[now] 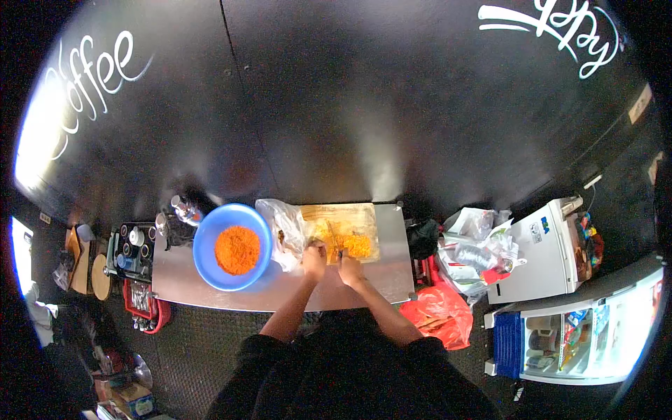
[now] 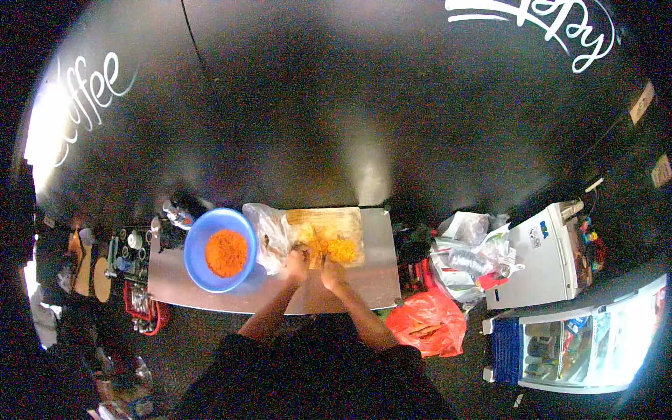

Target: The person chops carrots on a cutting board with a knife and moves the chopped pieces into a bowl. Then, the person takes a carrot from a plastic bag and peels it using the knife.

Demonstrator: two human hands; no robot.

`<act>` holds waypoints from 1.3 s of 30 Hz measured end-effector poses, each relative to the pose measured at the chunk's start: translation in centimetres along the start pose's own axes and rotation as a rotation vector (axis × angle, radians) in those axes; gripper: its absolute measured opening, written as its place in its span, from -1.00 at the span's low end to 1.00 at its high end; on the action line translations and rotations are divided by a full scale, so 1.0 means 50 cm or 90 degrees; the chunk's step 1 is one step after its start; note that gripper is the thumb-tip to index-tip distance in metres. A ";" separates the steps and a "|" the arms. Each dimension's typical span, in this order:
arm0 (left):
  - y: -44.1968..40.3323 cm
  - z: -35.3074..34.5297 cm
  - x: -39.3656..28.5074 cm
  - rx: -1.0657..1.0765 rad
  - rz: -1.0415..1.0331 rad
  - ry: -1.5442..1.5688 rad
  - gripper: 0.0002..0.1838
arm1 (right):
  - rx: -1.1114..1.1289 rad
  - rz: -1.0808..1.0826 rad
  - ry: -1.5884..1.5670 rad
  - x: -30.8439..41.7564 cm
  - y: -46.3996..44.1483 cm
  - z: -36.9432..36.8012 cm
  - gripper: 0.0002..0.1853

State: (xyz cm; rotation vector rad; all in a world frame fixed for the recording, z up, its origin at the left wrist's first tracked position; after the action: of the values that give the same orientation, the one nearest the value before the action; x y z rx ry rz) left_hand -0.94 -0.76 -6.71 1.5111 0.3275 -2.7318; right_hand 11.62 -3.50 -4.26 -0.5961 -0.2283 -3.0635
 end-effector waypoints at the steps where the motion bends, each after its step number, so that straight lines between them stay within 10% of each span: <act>1: -0.014 -0.010 0.021 0.001 -0.001 0.002 -0.88 | 0.009 -0.003 -0.015 -0.008 0.002 0.013 -0.56; 4: -0.054 0.003 -0.023 -0.203 -0.087 0.124 -0.88 | 0.037 -0.018 -0.032 -0.025 0.002 0.036 -0.56; 11: -0.108 0.003 0.019 0.102 -0.055 -0.033 -0.87 | 0.028 -0.027 -0.033 -0.003 0.005 0.012 -0.59; 39: -0.002 0.015 -0.042 0.056 -0.044 0.142 -0.82 | 0.071 -0.107 -0.024 0.056 0.008 0.027 -0.70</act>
State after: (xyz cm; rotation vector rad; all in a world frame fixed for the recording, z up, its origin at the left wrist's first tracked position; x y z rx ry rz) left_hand -0.48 -1.02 -4.56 1.8674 0.2668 -2.6642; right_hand 9.55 -3.65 -1.92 -0.6620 -0.4693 -3.1731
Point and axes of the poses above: each hand's wrist, its own y-axis away from the middle knuckle, its own z-axis out of the back of the hand, x = y × z, the point moved 1 cm from there along -y, towards the middle knuckle, and after that the axes turned 9 degrees about y, right-handed, at the moved point
